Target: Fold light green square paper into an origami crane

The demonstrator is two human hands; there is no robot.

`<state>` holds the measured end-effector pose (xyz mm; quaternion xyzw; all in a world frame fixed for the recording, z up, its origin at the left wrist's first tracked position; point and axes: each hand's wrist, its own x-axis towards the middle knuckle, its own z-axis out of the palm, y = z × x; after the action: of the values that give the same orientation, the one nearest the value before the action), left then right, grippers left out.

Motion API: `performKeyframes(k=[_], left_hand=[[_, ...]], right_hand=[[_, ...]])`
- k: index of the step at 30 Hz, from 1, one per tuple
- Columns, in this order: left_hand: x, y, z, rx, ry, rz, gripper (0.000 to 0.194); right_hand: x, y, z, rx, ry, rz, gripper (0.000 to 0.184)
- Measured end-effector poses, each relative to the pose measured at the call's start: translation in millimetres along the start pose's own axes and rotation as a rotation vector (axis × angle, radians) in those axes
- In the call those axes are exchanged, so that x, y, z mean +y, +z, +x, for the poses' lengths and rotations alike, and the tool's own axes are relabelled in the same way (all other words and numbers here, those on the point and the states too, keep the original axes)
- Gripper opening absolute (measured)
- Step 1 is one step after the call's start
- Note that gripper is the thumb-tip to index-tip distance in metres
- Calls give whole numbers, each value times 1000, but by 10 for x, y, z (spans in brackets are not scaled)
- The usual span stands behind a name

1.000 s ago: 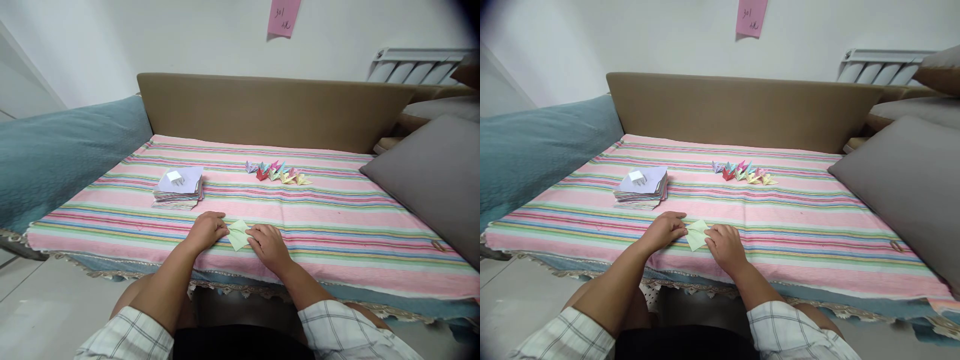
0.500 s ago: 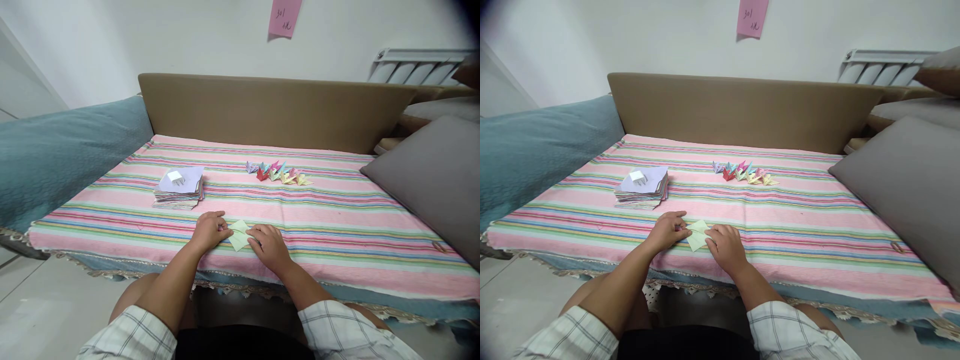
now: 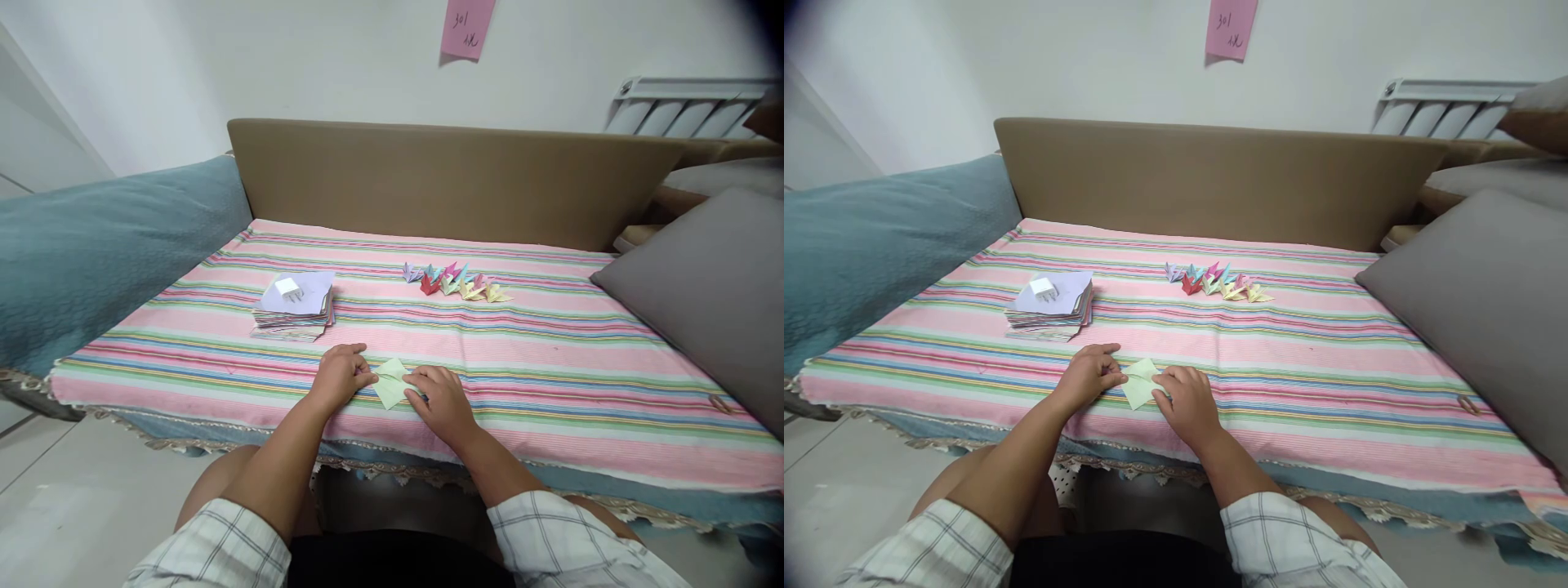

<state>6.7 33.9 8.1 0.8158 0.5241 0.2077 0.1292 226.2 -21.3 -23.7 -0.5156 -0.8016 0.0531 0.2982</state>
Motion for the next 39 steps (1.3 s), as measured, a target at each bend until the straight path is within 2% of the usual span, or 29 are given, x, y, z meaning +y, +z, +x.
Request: performKeyframes(k=[9,17,19,21,23,25,28,33,36,39], left_hand=[[3,-16,1,-13,21,-4,16],[-109,-72,-16,14,13,-38,4],[-99,-98,-40,91,-58,-51,15],[-35,-118,-72,230,-94,-73,26],[76,-116,-101,307,10,-76,29],[204,-81,-118,254,151,-49,26],[346,24,-111,139,221,17,27],[377,178,-63,70,135,68,32],[357,205,-49,52,105,73,35],[346,206,-43,60,51,46,30]], right_hand=[[4,1,-6,-7,3,0,23],[16,10,-4,-6,2,-5,23],[15,8,-3,-6,3,-4,23],[12,7,-1,-3,0,-6,23],[7,5,2,-2,-2,-7,23],[0,2,4,-2,-3,-5,22],[-6,-5,4,0,-2,-6,22],[3,2,-4,8,-10,-23,26],[11,15,-10,25,-7,-42,30],[11,20,-12,28,-4,-38,31]])
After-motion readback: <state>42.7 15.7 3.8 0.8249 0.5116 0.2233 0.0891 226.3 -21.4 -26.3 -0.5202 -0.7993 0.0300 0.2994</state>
